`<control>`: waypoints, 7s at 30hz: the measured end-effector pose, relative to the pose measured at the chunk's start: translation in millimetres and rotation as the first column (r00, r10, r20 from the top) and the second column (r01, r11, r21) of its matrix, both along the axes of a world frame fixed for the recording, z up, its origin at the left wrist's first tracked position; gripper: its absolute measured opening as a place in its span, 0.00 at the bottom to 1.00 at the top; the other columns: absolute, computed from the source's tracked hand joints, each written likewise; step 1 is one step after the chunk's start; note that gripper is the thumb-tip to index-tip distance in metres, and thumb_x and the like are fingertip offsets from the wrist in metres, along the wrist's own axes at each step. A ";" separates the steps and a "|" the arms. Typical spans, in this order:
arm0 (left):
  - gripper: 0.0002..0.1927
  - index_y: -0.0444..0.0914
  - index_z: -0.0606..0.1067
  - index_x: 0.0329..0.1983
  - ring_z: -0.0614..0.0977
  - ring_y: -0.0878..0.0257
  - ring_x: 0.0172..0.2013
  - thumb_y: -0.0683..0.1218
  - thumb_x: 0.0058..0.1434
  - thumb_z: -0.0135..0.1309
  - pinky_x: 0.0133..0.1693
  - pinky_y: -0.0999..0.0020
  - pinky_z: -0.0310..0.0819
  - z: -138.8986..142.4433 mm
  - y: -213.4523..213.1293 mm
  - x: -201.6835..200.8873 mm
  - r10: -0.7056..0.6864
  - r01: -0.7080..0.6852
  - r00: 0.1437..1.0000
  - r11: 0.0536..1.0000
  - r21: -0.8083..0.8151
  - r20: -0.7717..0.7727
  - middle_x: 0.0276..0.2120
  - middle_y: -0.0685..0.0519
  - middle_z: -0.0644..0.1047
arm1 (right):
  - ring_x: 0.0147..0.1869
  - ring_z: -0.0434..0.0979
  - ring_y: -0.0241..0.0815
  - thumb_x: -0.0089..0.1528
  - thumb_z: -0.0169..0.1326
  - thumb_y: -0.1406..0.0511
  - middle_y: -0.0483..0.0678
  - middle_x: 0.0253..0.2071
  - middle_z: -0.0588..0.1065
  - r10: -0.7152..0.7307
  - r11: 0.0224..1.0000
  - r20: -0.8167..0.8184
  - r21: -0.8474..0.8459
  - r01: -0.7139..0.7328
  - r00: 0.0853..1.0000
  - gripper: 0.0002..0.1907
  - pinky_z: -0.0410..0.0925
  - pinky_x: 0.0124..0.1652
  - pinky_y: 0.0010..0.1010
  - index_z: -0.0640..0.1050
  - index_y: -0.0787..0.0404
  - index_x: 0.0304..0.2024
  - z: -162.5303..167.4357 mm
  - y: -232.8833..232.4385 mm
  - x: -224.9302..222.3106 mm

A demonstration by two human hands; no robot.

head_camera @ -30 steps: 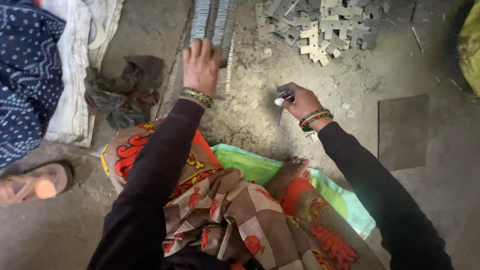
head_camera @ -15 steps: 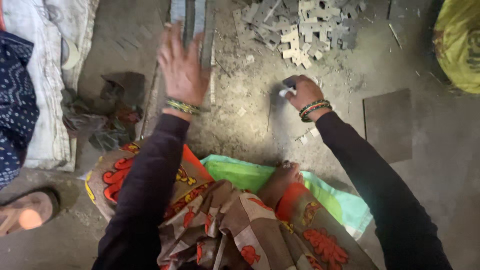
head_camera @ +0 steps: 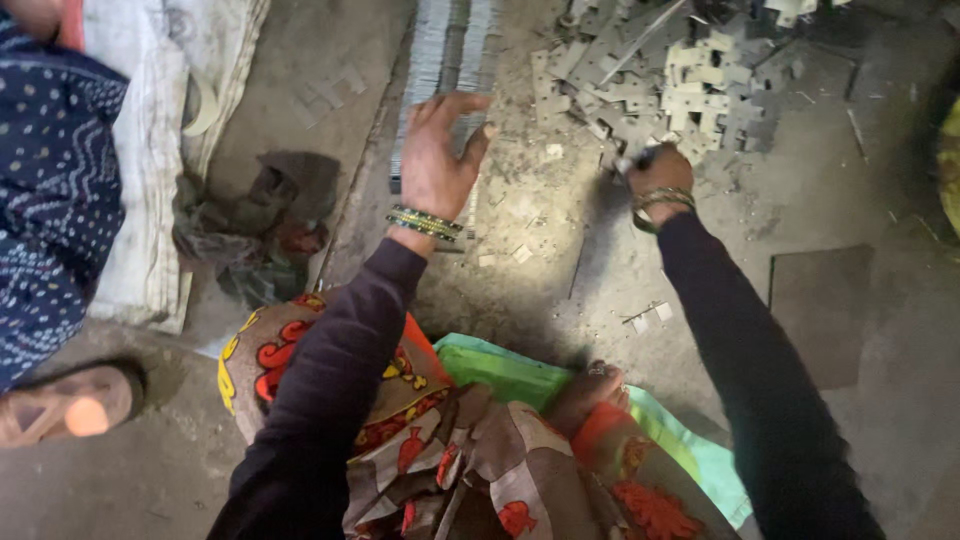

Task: The person sits on the floor and repeatedly picks up small metal brackets and pins, inserting the pins into the brackets and stacking the assembled units. The person handles the parts by hand and places the finished assemblies into a growing pile.

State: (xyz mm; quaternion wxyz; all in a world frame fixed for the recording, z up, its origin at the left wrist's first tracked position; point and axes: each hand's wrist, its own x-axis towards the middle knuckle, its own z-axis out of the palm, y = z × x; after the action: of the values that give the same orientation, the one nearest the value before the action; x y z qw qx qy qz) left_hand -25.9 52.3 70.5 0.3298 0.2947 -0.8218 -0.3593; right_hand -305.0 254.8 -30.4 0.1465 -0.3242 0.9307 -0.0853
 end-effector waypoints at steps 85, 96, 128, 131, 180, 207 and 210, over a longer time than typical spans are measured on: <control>0.28 0.40 0.70 0.65 0.70 0.38 0.66 0.44 0.62 0.65 0.63 0.52 0.69 0.7 -24.1 19.9 0.131 -0.133 0.986 0.991 0.010 0.100 0.68 0.37 0.66 | 0.79 0.49 0.57 0.45 0.67 0.70 0.56 0.78 0.51 0.655 0.705 -0.037 0.390 -0.593 0.755 0.59 0.54 0.67 0.45 0.54 0.55 0.76 48.6 -87.5 27.0; 0.24 0.41 0.74 0.61 0.75 0.40 0.61 0.43 0.62 0.66 0.59 0.51 0.72 -5.6 -2.6 24.6 0.083 -0.082 0.996 0.996 -0.036 0.028 0.66 0.41 0.69 | 0.75 0.60 0.46 0.48 0.59 0.75 0.50 0.74 0.60 0.808 0.568 -0.016 0.291 -0.770 0.589 0.45 0.59 0.68 0.42 0.67 0.54 0.69 34.3 51.6 52.3; 0.16 0.42 0.76 0.54 0.81 0.47 0.51 0.42 0.63 0.63 0.53 0.55 0.75 4.0 -9.6 24.1 0.103 -0.108 0.989 0.993 -0.050 -0.109 0.51 0.48 0.79 | 0.54 0.76 0.52 0.53 0.60 0.70 0.51 0.42 0.81 0.714 0.693 -0.332 0.209 -0.690 0.616 0.25 0.68 0.49 0.45 0.78 0.56 0.55 51.5 -18.7 18.4; 0.16 0.42 0.75 0.54 0.80 0.47 0.52 0.42 0.64 0.63 0.54 0.55 0.75 6.1 -12.3 25.8 0.113 -0.121 0.986 0.991 -0.057 -0.121 0.50 0.49 0.79 | 0.57 0.75 0.48 0.60 0.56 0.69 0.48 0.42 0.82 0.798 0.600 -0.355 0.383 -0.703 0.487 0.23 0.66 0.55 0.45 0.79 0.54 0.59 45.5 -47.1 5.4; 0.59 0.33 0.63 0.71 0.68 0.42 0.68 0.84 0.56 0.26 0.65 0.57 0.60 -117.2 -52.8 22.8 0.266 -0.215 0.962 0.612 0.761 0.058 0.68 0.37 0.67 | 0.77 0.46 0.68 0.58 0.64 0.52 0.69 0.74 0.48 0.369 0.898 -0.128 -0.204 -0.389 0.920 0.54 0.50 0.68 0.62 0.50 0.70 0.73 -3.7 -96.9 220.0; 0.23 0.39 0.68 0.66 0.77 0.29 0.50 0.53 0.76 0.33 0.49 0.48 0.76 -123.1 -71.9 9.1 0.317 -0.318 0.948 0.946 0.061 0.021 0.52 0.28 0.77 | 0.52 0.77 0.60 0.57 0.64 0.55 0.60 0.51 0.74 0.079 0.976 -0.126 0.213 -0.050 0.989 0.28 0.73 0.43 0.49 0.73 0.66 0.50 6.0 -58.9 130.0; 0.21 0.42 0.68 0.65 0.77 0.29 0.43 0.44 0.71 0.34 0.42 0.42 0.73 -124.4 -74.5 10.3 0.328 -0.340 0.901 0.940 -0.006 0.282 0.43 0.30 0.78 | 0.56 0.76 0.59 0.55 0.63 0.51 0.59 0.54 0.71 -0.021 0.972 -0.177 0.228 0.061 0.984 0.34 0.74 0.42 0.50 0.70 0.68 0.53 -8.2 -75.4 145.4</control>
State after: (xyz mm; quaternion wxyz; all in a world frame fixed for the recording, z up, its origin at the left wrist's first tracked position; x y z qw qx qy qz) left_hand -15.6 -22.2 -53.9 0.2608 0.4860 -0.7893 -0.2699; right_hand -159.6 179.4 -38.6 0.0999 -0.2917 0.9500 0.0497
